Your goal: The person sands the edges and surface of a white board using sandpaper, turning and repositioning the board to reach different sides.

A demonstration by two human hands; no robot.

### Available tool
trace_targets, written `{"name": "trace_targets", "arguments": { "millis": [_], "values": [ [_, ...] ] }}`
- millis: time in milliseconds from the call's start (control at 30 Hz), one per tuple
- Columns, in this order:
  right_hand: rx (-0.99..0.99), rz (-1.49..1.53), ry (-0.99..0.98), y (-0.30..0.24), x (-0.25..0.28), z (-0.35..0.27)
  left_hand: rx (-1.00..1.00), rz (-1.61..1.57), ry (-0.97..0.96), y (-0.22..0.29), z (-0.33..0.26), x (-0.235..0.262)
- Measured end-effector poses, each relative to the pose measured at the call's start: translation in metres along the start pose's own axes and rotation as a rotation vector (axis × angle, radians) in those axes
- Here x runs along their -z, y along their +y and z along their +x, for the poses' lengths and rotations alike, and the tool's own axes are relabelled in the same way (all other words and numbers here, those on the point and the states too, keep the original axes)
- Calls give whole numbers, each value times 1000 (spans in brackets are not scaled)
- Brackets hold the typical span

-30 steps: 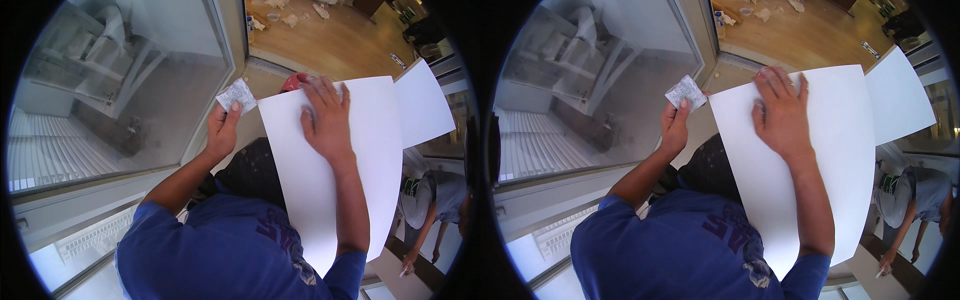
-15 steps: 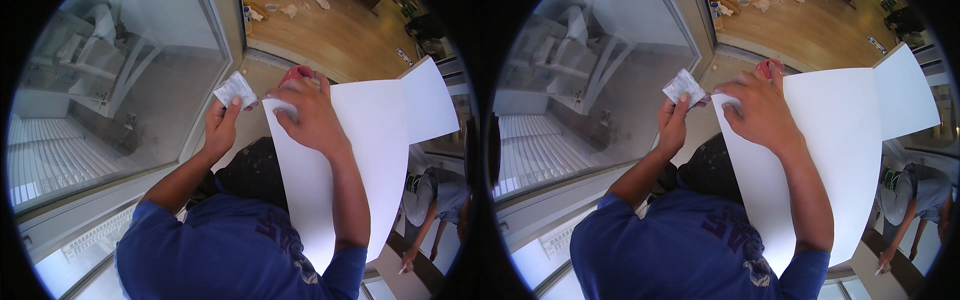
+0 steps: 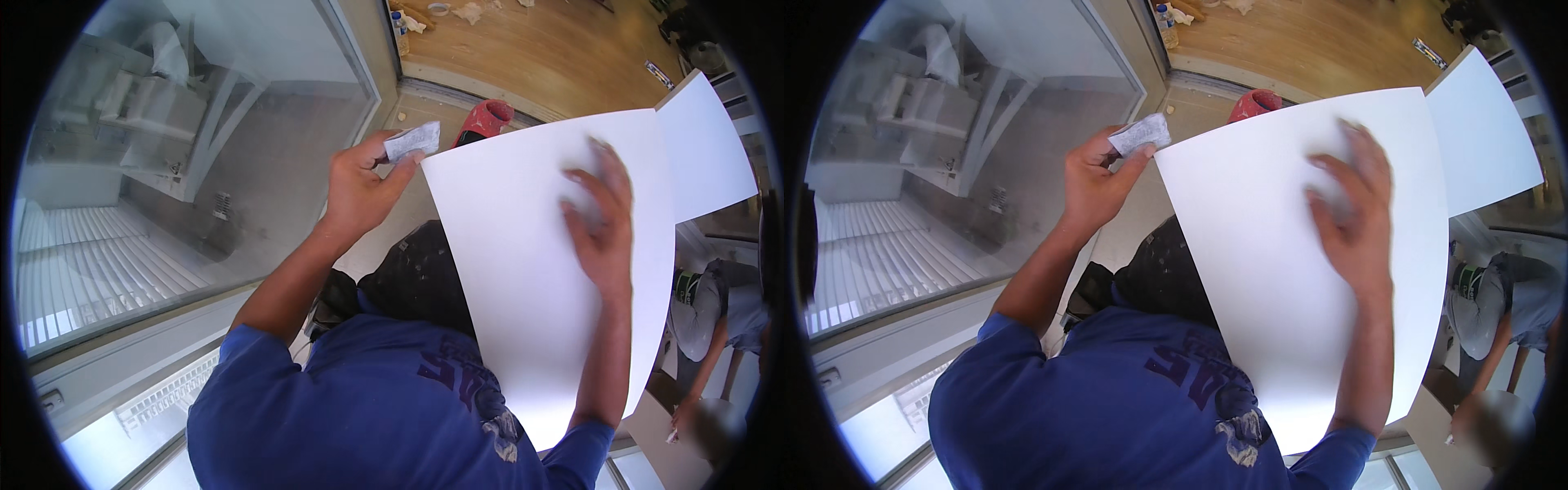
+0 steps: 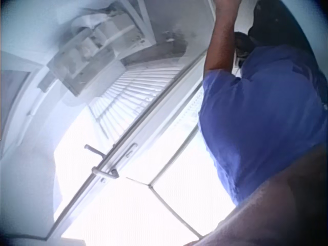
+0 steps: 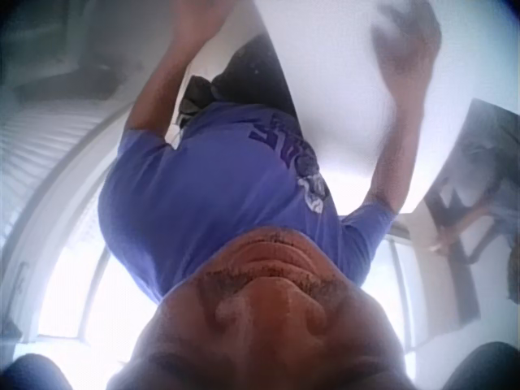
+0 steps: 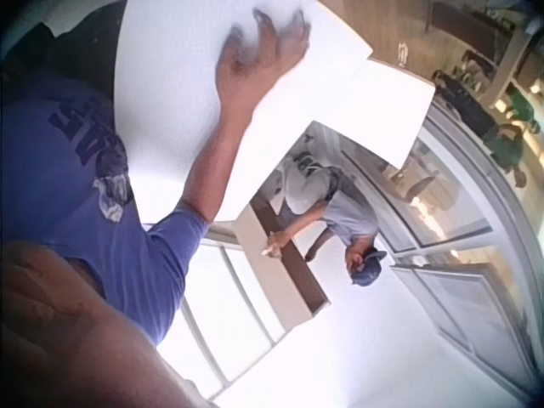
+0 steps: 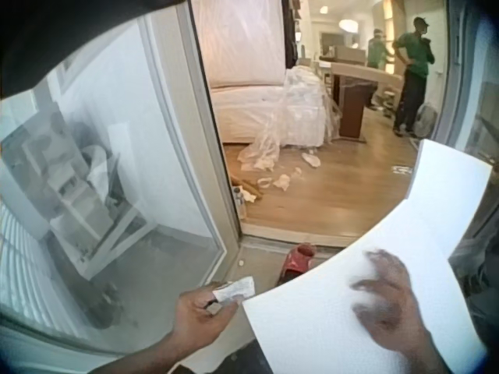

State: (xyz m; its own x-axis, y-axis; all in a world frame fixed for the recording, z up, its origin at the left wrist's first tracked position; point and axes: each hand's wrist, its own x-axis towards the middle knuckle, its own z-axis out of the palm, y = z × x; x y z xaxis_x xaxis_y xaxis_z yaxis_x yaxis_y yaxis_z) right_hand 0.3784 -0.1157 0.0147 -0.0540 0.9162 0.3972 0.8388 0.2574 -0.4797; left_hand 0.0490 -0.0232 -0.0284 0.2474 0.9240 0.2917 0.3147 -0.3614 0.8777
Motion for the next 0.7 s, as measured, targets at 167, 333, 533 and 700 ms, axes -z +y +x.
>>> {"name": "trace_targets", "arguments": {
  "millis": [167,333,533,700],
  "values": [
    [-166,-2,198,69,48,-78,-47,264,-192,20,0,8],
    [-635,-300,390,153,108,-167,-46,459,-407,34,22,0],
    [-1091,-37,176,173,125,-210,-188,467,-537,33,72,-47],
    [-1109,-93,111,183,130,-233,-118,464,-537,26,48,-28]
  ]
}}
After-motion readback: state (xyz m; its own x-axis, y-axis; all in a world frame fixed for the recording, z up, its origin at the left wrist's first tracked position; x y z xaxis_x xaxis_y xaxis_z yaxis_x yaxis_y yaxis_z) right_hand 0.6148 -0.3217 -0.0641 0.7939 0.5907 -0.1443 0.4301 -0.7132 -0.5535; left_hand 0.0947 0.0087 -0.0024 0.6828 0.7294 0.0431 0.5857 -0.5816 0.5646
